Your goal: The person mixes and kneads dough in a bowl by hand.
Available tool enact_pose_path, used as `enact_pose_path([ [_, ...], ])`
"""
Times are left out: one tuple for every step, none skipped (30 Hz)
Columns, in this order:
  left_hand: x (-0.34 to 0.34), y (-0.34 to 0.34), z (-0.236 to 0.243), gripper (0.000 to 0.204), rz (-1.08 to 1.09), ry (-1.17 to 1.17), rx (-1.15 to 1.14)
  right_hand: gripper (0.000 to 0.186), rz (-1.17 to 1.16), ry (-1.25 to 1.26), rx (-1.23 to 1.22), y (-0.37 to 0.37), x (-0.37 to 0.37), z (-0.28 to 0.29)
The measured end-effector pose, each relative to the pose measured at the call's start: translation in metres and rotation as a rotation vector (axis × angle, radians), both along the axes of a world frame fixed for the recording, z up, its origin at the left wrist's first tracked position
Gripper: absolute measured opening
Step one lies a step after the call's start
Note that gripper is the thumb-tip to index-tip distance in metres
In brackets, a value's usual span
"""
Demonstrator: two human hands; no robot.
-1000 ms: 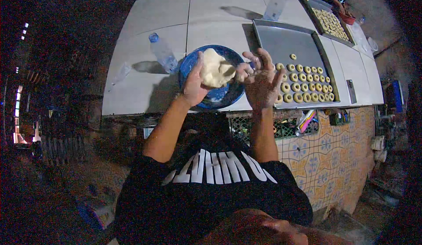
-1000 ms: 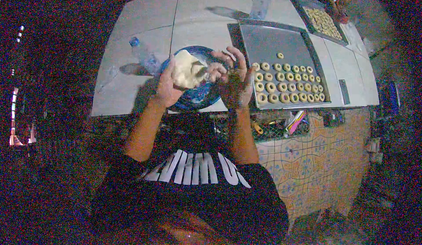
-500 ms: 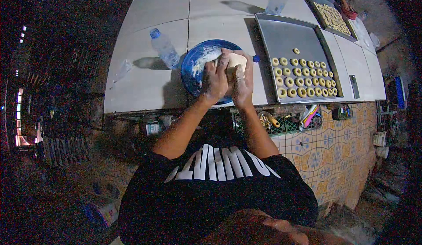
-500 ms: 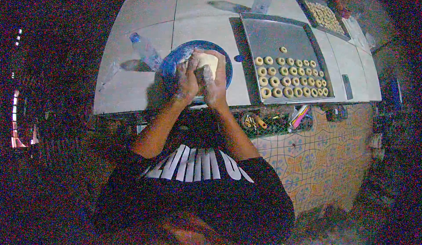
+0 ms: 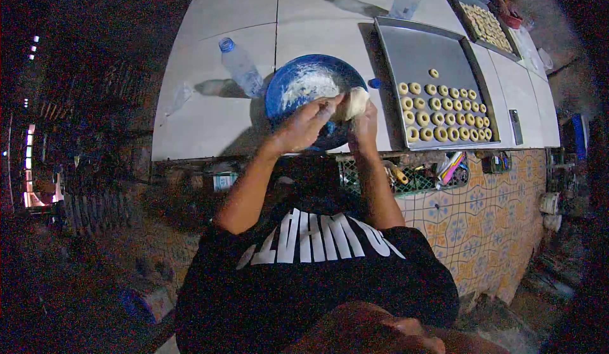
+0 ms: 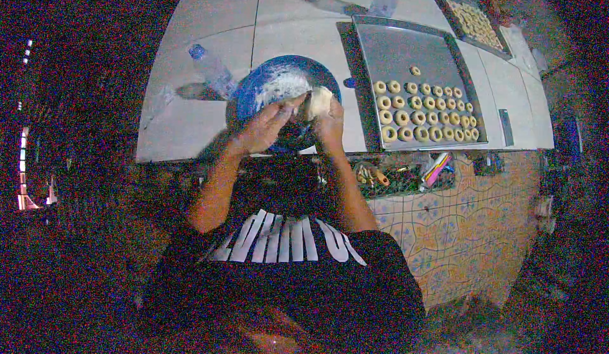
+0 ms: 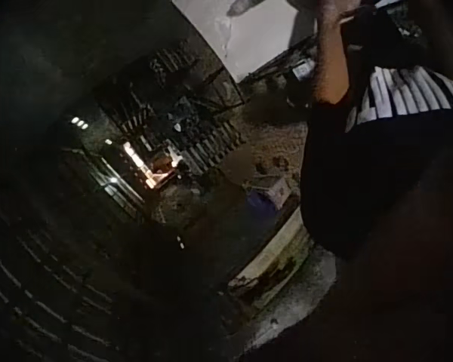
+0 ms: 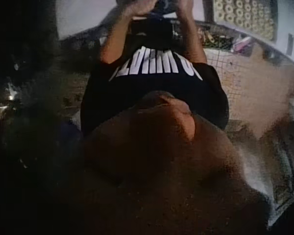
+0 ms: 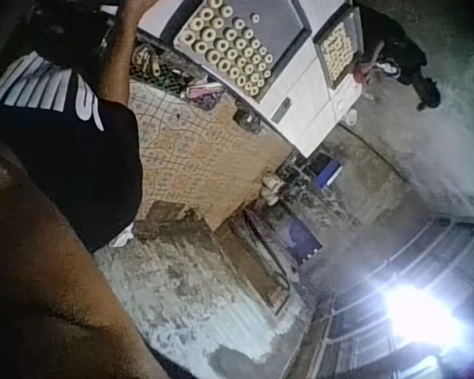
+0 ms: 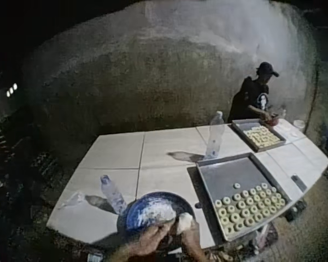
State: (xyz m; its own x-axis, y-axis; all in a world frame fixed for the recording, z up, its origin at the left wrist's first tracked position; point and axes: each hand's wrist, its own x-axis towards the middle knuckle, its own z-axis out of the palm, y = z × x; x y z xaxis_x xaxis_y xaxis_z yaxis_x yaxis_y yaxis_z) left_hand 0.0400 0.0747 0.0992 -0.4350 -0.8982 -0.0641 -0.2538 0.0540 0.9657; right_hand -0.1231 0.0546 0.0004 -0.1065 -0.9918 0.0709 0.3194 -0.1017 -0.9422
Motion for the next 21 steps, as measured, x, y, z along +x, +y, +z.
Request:
enact_pose_path([
  [0.007, -0.002, -0.003, 0.065, -0.022, 0.106, 0.159, 0.034, -0.054, 0.075, 0.071, 0.001, -0.004, -0.001],
  [0.015, -0.004, -0.005, 0.069, -0.032, 0.231, 0.314, 0.021, -0.051, -0.063, 0.188, 0.003, -0.007, -0.002],
  [0.022, -0.007, -0.008, 0.069, 0.032, 0.271, 0.306, 0.025, -0.075, 0.037, -0.01, 0.008, -0.014, 0.0],
  [0.029, -0.01, -0.011, 0.068, 0.106, 0.327, 0.292, 0.028, -0.125, 0.072, -0.048, 0.008, -0.016, 0.003],
  [0.037, -0.013, -0.014, 0.068, 0.145, 0.393, 0.255, 0.03, -0.162, 0.109, -0.094, 0.009, -0.022, 0.007],
  [0.053, -0.017, -0.015, 0.059, 0.166, 0.536, 0.211, 0.033, -0.066, 0.017, -0.188, 0.005, -0.03, 0.012],
  [0.06, -0.021, -0.019, 0.056, 0.231, 0.33, 0.1, 0.049, -0.028, -0.048, -0.202, 0.004, -0.036, 0.017],
  [0.066, -0.025, -0.025, 0.054, 0.258, 0.155, -0.046, 0.056, -0.1, 0.071, -0.111, 0.002, -0.043, 0.023],
  [0.069, -0.028, -0.033, 0.052, 0.292, -0.028, -0.177, 0.062, -0.16, 0.209, -0.066, 0.001, -0.049, 0.027],
  [0.073, -0.03, -0.041, 0.053, 0.316, -0.218, -0.267, 0.073, -0.109, 0.197, -0.125, 0.001, -0.053, 0.032],
  [0.073, -0.031, -0.051, 0.056, 0.369, -0.305, -0.312, 0.066, -0.127, 0.215, -0.07, 0.001, -0.053, 0.035],
  [0.071, -0.032, -0.061, 0.059, 0.419, -0.391, -0.358, 0.06, -0.068, 0.231, -0.146, 0.002, -0.054, 0.038],
  [0.068, -0.034, -0.069, 0.062, 0.466, -0.489, -0.375, 0.054, -0.02, 0.255, -0.199, 0.002, -0.054, 0.04],
  [0.065, -0.035, -0.076, 0.067, 0.494, -0.544, -0.387, 0.048, 0.037, 0.229, -0.204, 0.004, -0.053, 0.042],
  [0.062, -0.035, -0.08, 0.068, 0.529, -0.576, -0.408, 0.042, 0.083, 0.201, -0.202, 0.005, -0.05, 0.043],
  [0.059, -0.035, -0.082, 0.07, 0.558, -0.621, -0.376, 0.039, 0.133, 0.258, -0.281, 0.007, -0.05, 0.044],
  [0.057, -0.033, -0.081, 0.071, 0.586, -0.664, -0.342, 0.039, 0.208, 0.075, -0.25, 0.01, -0.046, 0.044],
  [0.056, -0.035, -0.077, 0.073, 0.542, -0.589, -0.278, 0.038, 0.199, 0.116, -0.221, 0.01, -0.045, 0.043],
  [0.054, -0.031, -0.072, 0.075, 0.536, -0.658, -0.29, 0.038, 0.212, 0.161, -0.211, 0.01, -0.042, 0.041],
  [0.053, -0.027, -0.066, 0.076, 0.526, -0.737, -0.211, 0.033, 0.182, 0.385, -0.303, 0.01, -0.042, 0.039],
  [0.053, -0.023, -0.058, 0.078, 0.509, -0.808, -0.112, 0.033, 0.173, 0.482, -0.241, 0.01, -0.04, 0.036],
])
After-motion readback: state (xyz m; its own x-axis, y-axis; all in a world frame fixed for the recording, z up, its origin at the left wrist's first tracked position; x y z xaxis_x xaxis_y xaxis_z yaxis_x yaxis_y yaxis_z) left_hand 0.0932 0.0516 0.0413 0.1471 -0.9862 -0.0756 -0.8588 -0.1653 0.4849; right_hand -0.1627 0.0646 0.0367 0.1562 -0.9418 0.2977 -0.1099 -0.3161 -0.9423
